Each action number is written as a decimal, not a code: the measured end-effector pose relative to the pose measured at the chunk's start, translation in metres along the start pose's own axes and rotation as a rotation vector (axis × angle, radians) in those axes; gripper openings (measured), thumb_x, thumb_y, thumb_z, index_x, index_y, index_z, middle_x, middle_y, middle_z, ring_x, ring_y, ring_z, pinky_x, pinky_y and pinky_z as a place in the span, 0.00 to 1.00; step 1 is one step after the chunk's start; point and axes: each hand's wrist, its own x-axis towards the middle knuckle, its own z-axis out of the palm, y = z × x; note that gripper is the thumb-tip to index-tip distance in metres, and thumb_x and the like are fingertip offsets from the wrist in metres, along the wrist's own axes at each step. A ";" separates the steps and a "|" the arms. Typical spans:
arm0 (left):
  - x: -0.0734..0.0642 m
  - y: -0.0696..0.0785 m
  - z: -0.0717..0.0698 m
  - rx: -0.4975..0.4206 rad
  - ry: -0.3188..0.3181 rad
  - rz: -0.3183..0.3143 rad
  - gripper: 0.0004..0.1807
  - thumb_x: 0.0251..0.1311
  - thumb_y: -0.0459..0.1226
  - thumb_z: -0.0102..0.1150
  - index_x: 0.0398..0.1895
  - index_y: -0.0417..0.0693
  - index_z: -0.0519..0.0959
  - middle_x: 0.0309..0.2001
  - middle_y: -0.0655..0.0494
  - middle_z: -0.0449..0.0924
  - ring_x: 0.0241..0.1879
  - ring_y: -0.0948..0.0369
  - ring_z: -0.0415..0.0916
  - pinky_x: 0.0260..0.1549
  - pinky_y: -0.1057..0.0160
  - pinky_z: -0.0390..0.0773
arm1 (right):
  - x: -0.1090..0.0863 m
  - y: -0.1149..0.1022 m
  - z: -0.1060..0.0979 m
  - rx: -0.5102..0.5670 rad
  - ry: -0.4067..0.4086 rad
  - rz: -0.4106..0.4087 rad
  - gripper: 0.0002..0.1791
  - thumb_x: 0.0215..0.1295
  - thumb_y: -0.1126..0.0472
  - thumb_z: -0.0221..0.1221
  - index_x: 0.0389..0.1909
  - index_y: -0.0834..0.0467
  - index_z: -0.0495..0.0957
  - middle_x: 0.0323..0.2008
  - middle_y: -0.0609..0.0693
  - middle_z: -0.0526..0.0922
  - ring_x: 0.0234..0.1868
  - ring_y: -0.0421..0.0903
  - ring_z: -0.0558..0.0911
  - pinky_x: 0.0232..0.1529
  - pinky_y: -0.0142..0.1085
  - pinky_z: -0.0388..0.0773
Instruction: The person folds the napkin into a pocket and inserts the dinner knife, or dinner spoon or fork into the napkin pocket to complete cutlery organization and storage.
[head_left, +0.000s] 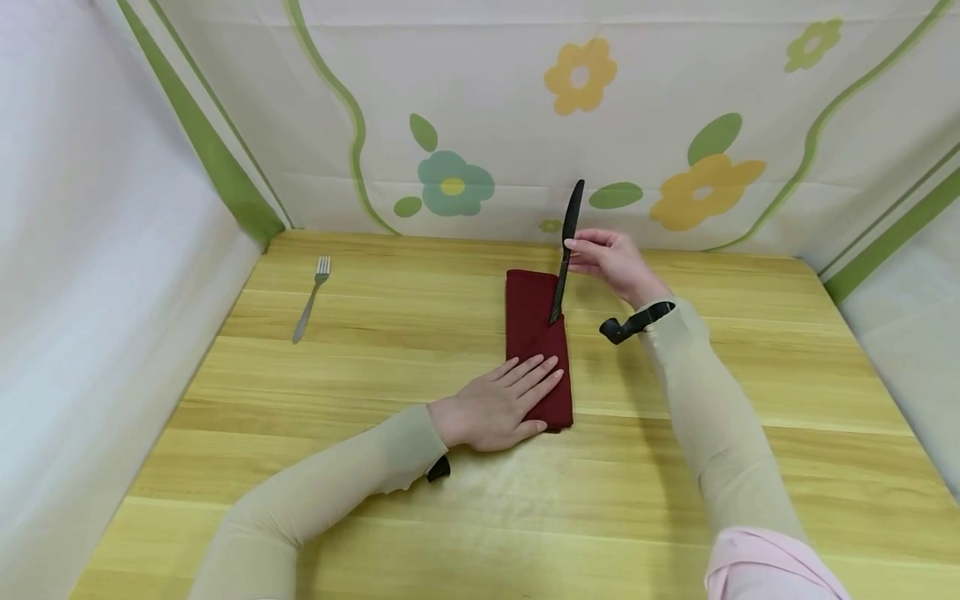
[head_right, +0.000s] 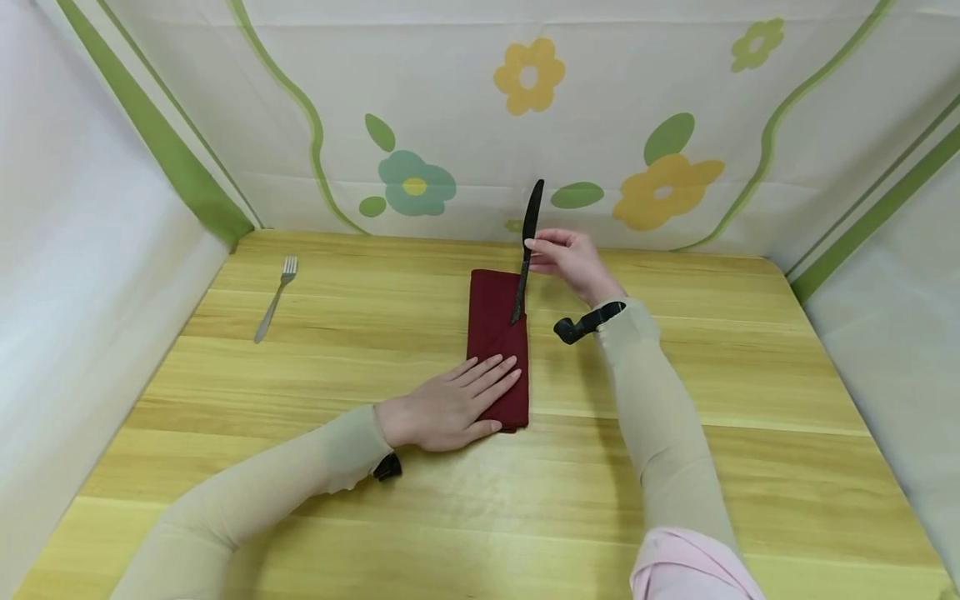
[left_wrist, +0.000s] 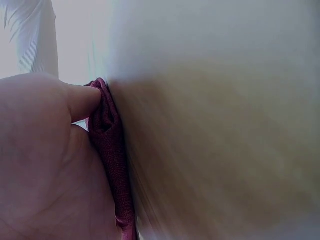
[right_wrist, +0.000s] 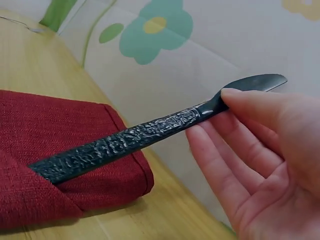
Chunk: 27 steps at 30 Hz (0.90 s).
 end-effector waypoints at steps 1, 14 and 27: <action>0.000 0.000 0.000 0.000 0.000 -0.002 0.40 0.80 0.59 0.29 0.83 0.53 0.31 0.81 0.57 0.23 0.78 0.59 0.20 0.74 0.58 0.29 | 0.001 0.001 -0.001 0.002 0.002 0.020 0.02 0.70 0.70 0.62 0.41 0.64 0.81 0.40 0.56 0.86 0.36 0.48 0.87 0.46 0.42 0.84; -0.002 0.002 -0.003 0.006 0.001 -0.001 0.40 0.80 0.59 0.28 0.83 0.53 0.32 0.81 0.57 0.22 0.78 0.60 0.21 0.74 0.58 0.29 | -0.003 0.016 0.001 -0.094 -0.076 0.137 0.03 0.72 0.68 0.62 0.40 0.61 0.85 0.38 0.55 0.87 0.34 0.48 0.88 0.53 0.48 0.80; -0.002 0.002 -0.003 0.013 0.003 0.003 0.40 0.80 0.58 0.29 0.83 0.52 0.33 0.82 0.55 0.24 0.79 0.58 0.22 0.74 0.58 0.30 | -0.013 0.030 0.001 -0.223 -0.133 0.224 0.10 0.72 0.69 0.61 0.50 0.69 0.79 0.38 0.55 0.87 0.35 0.47 0.87 0.44 0.39 0.85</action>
